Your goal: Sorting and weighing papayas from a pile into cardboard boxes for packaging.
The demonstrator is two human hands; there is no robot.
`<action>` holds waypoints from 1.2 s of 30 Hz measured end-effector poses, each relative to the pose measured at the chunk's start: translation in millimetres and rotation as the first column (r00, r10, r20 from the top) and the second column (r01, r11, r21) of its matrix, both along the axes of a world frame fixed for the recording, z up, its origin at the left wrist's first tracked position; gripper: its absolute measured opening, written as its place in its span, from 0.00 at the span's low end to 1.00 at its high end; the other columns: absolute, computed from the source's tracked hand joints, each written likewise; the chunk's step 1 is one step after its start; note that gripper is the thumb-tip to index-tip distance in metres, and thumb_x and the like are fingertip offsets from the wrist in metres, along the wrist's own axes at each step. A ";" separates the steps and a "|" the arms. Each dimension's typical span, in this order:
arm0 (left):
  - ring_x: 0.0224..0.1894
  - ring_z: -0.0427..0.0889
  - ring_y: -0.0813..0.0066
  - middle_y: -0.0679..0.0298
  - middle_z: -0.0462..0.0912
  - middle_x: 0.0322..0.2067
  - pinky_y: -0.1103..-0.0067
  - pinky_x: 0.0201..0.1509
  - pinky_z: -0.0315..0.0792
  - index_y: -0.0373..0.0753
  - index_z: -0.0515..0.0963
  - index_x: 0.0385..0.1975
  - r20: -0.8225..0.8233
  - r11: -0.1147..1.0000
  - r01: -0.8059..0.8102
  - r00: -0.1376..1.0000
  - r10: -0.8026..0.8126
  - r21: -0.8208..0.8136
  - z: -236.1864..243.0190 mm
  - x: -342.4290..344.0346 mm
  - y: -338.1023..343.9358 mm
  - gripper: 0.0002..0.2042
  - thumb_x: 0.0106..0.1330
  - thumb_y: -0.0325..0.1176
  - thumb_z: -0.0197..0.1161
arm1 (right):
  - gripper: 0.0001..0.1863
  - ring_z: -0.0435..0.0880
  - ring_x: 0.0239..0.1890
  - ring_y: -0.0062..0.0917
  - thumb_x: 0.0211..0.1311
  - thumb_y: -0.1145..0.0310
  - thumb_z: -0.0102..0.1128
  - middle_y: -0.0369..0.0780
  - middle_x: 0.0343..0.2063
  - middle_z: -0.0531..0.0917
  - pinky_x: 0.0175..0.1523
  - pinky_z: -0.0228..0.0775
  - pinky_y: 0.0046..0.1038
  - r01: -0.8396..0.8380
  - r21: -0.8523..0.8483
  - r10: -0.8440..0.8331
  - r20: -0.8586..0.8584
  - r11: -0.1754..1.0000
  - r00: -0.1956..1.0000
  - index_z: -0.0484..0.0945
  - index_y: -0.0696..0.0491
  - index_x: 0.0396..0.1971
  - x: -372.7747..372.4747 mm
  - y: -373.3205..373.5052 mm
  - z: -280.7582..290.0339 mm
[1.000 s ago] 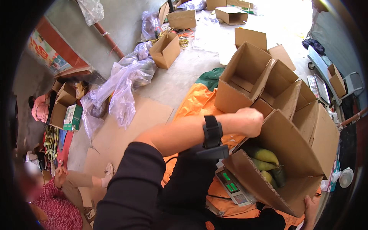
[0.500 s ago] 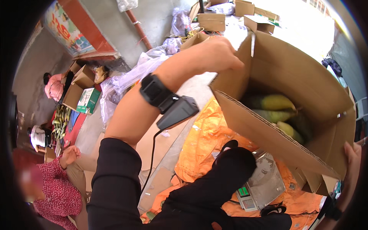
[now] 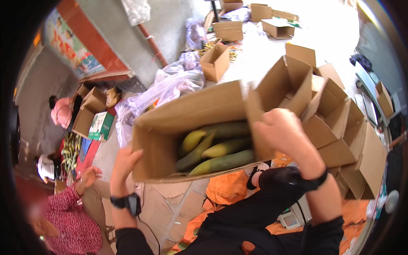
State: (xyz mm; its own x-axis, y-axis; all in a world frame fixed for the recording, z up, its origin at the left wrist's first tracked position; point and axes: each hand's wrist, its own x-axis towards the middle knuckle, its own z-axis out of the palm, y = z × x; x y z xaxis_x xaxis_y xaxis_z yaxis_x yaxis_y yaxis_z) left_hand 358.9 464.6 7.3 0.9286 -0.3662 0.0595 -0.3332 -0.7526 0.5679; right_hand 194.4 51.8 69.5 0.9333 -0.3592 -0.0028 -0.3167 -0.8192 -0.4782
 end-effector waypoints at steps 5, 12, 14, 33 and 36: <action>0.17 0.76 0.59 0.47 0.74 0.14 0.66 0.24 0.66 0.27 0.76 0.21 -0.066 0.962 -0.117 0.988 0.137 0.247 -10.6 -36.1 83.7 0.18 0.54 0.41 0.60 | 0.16 0.84 0.31 0.38 0.59 0.58 0.48 0.42 0.26 0.83 0.37 0.76 0.39 -0.313 -0.069 0.295 -0.193 0.947 0.936 0.83 0.51 0.26 25.6 78.4 -112.9; 0.31 0.81 0.48 0.43 0.80 0.27 0.61 0.34 0.72 0.30 0.80 0.26 0.031 0.635 -0.253 0.940 0.339 0.729 -136.0 -94.7 229.5 0.18 0.55 0.44 0.61 | 0.18 0.83 0.38 0.45 0.56 0.57 0.53 0.51 0.31 0.83 0.42 0.75 0.41 -0.263 0.361 0.388 -0.334 0.894 0.859 0.83 0.58 0.29 -4.7 196.8 -199.1; 0.31 0.81 0.47 0.43 0.80 0.27 0.61 0.34 0.72 0.30 0.80 0.26 0.044 0.624 -0.277 0.931 0.362 0.730 -117.5 -97.8 229.4 0.18 0.55 0.44 0.61 | 0.19 0.82 0.39 0.44 0.57 0.56 0.53 0.51 0.33 0.83 0.42 0.74 0.40 -0.318 0.387 0.457 -0.355 0.866 0.815 0.83 0.58 0.31 -12.0 222.3 -215.9; 0.37 0.79 0.49 0.50 0.81 0.31 0.62 0.41 0.71 0.33 0.80 0.29 0.004 0.855 -0.089 0.995 0.101 0.512 -68.6 -34.0 44.4 0.14 0.58 0.40 0.59 | 0.21 0.68 0.13 0.13 0.61 0.61 0.57 0.34 0.08 0.73 0.19 0.61 0.23 0.298 0.463 -0.408 0.158 0.835 0.899 0.75 0.60 0.12 -107.4 -73.8 -89.4; 0.38 0.79 0.53 0.51 0.80 0.32 0.65 0.41 0.71 0.34 0.80 0.32 -0.078 0.912 0.121 0.992 -0.098 0.392 -38.3 -34.1 -39.1 0.12 0.59 0.38 0.58 | 0.20 0.70 0.12 0.15 0.60 0.62 0.56 0.35 0.08 0.73 0.19 0.61 0.23 0.428 0.382 -0.521 0.185 0.819 0.833 0.75 0.60 0.12 -181.9 -126.8 -107.0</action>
